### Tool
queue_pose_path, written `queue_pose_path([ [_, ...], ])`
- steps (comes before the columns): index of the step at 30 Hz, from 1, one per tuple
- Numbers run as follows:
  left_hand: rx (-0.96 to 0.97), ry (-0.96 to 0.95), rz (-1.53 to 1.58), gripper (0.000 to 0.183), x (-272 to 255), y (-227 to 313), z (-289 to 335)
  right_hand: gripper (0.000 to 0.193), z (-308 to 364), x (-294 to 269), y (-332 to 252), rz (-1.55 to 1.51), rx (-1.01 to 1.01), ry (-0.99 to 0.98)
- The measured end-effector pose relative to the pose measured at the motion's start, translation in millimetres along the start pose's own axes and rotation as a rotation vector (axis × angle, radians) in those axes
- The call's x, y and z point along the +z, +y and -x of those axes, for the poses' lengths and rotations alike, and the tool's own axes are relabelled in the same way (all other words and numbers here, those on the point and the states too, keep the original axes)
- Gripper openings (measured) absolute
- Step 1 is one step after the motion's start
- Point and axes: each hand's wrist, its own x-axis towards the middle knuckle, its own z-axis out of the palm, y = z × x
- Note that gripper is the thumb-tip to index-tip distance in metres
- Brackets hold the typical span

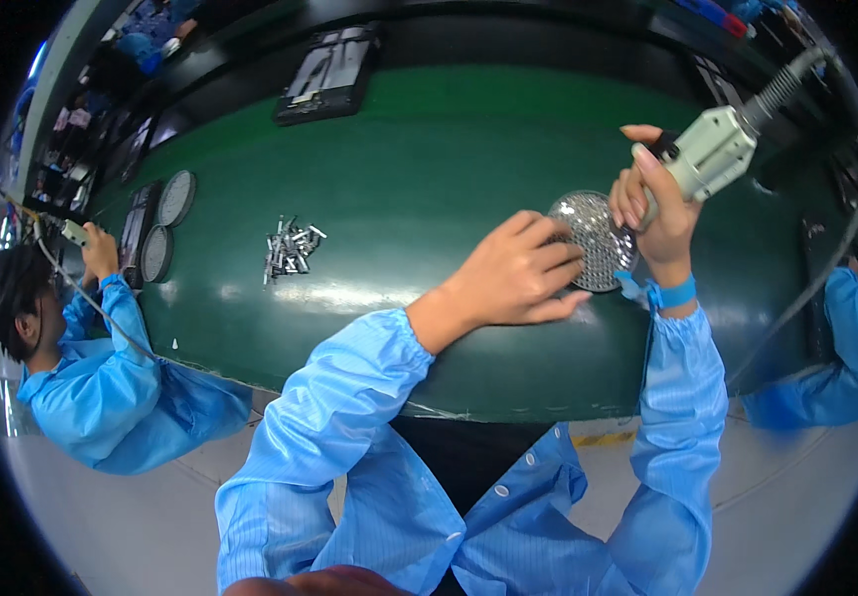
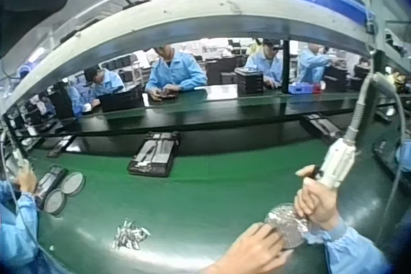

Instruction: Assembling electronic tablet devices using an electric screwdriver on a production line.

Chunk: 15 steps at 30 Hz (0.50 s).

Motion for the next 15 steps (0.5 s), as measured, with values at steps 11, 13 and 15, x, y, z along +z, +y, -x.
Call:
queue_pose_path([
  [11,-0.009,0.028,-0.002,0.028,-0.5,0.0,0.6,0.029,0.5,10.7,-2.8,0.040,0.002,0.028],
  [13,0.010,0.004,-0.005,0.031,0.9,-1.2,0.0,0.029,0.5,10.2,-3.3,0.047,0.007,0.030],
  [15,0.020,0.033,-0.034,0.033,3.1,-2.1,0.7,0.029,-0.9,10.9,-3.2,0.026,0.007,0.030],
])
